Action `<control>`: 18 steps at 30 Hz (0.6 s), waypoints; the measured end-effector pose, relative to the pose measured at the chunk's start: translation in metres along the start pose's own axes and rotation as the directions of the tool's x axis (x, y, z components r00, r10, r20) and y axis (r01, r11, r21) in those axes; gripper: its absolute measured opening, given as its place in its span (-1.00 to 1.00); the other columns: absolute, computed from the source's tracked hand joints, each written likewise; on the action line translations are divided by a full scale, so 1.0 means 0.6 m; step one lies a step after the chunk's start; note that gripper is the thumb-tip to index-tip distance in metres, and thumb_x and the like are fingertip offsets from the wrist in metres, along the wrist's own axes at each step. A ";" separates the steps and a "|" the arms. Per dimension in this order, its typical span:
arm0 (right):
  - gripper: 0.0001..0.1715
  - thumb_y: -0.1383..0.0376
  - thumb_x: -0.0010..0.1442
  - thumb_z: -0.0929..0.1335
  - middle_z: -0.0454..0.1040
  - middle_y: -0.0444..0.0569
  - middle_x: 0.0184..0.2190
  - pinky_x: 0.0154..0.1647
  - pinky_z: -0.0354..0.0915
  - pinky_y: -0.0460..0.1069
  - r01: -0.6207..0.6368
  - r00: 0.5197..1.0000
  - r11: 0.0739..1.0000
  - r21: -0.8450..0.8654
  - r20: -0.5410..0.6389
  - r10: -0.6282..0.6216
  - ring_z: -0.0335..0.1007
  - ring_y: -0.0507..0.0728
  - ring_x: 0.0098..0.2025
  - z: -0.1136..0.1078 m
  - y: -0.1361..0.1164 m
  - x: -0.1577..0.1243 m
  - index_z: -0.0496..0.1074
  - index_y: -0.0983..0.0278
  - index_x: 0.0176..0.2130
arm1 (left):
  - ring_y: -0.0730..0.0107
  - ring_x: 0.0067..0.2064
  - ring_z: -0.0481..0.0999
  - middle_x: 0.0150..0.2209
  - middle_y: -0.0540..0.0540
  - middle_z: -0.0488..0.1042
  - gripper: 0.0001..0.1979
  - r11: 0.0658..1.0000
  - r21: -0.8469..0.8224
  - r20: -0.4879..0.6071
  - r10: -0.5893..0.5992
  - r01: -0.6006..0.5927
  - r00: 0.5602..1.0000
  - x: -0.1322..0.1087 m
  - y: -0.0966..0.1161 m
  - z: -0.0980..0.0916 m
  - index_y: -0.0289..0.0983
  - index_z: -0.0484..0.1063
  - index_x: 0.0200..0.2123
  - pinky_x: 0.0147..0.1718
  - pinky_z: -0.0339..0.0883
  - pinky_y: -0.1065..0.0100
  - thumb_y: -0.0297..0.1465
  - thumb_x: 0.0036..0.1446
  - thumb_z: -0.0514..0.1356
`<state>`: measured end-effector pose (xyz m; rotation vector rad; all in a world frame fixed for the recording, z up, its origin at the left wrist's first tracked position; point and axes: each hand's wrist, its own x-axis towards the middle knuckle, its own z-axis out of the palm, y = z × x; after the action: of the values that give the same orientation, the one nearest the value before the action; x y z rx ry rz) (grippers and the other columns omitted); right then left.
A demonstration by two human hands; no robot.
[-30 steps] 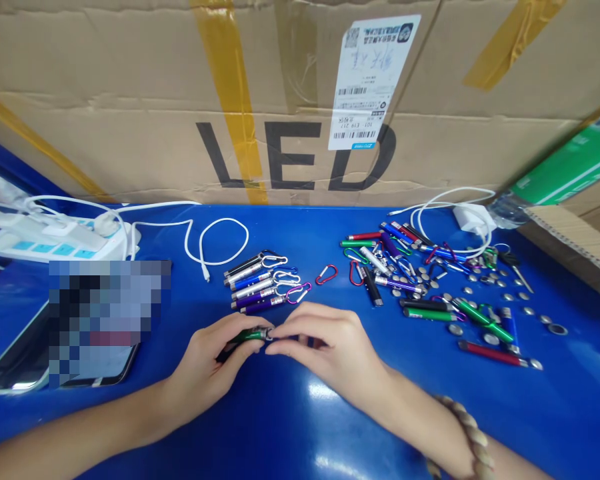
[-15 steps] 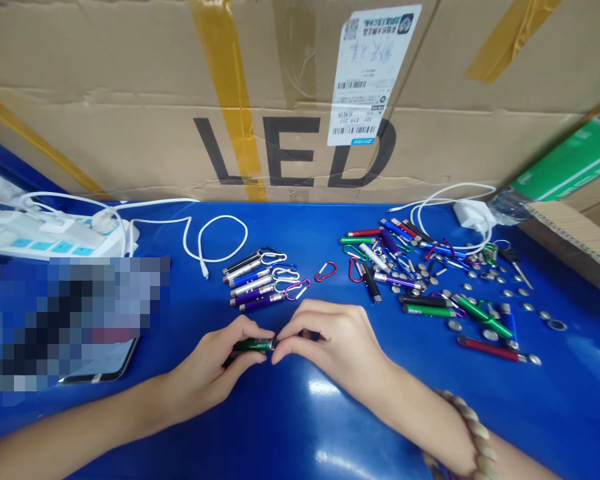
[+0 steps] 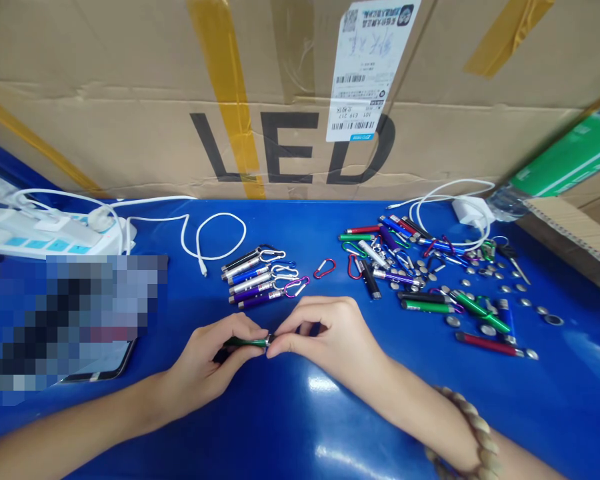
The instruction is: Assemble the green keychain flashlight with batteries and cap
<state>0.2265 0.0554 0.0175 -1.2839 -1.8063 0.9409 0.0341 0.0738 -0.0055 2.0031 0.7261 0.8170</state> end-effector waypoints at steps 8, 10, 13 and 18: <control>-0.81 0.23 -0.09 0.46 0.42 -0.10 -0.59 -0.61 0.17 -0.17 0.009 0.996 0.990 0.143 0.089 -0.022 0.28 -0.07 -0.59 -0.008 0.003 0.009 0.49 0.32 -0.57 | 0.69 -0.24 0.48 -0.22 0.08 0.48 -0.77 0.999 -0.020 0.168 -0.046 0.050 0.985 0.003 0.009 -0.010 -0.16 0.27 -0.07 -0.21 0.31 0.72 -0.45 0.21 0.03; -0.80 0.23 -0.07 0.46 0.42 -0.11 -0.58 -0.61 0.16 -0.17 0.017 0.992 0.990 0.139 0.124 -0.034 0.28 -0.07 -0.58 -0.009 0.008 0.008 0.49 0.32 -0.57 | 0.71 -0.24 0.48 -0.21 0.10 0.48 -0.76 0.997 -0.020 0.203 -0.063 0.068 0.977 0.001 0.007 -0.010 -0.13 0.24 -0.05 -0.24 0.30 0.73 -0.45 0.22 0.01; -0.81 0.25 0.02 0.41 0.39 -0.13 -0.57 -0.57 0.15 -0.19 0.109 0.971 0.990 0.086 0.203 -0.124 0.28 -0.08 -0.55 -0.013 0.014 0.005 0.50 0.29 -0.54 | 0.70 -0.27 0.48 -0.22 0.10 0.46 -0.76 0.998 0.011 0.229 -0.068 0.067 0.971 -0.002 0.006 -0.010 -0.12 0.21 -0.04 -0.29 0.29 0.71 -0.43 0.22 0.00; -0.74 0.35 0.23 0.24 0.36 -0.16 -0.49 -0.45 0.13 -0.20 0.365 0.865 0.930 -0.039 0.384 -0.324 0.28 -0.12 -0.48 -0.023 0.013 -0.001 0.48 0.25 -0.40 | 0.64 -0.28 0.47 -0.23 0.06 0.45 -0.80 0.997 0.071 0.267 -0.036 0.018 0.963 -0.004 0.010 -0.011 -0.16 0.21 -0.08 -0.31 0.28 0.65 -0.44 0.22 -0.01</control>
<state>0.2422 0.0590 0.0172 -0.8314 -2.3178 0.9331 0.0285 0.0721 0.0021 2.1076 0.6290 0.4963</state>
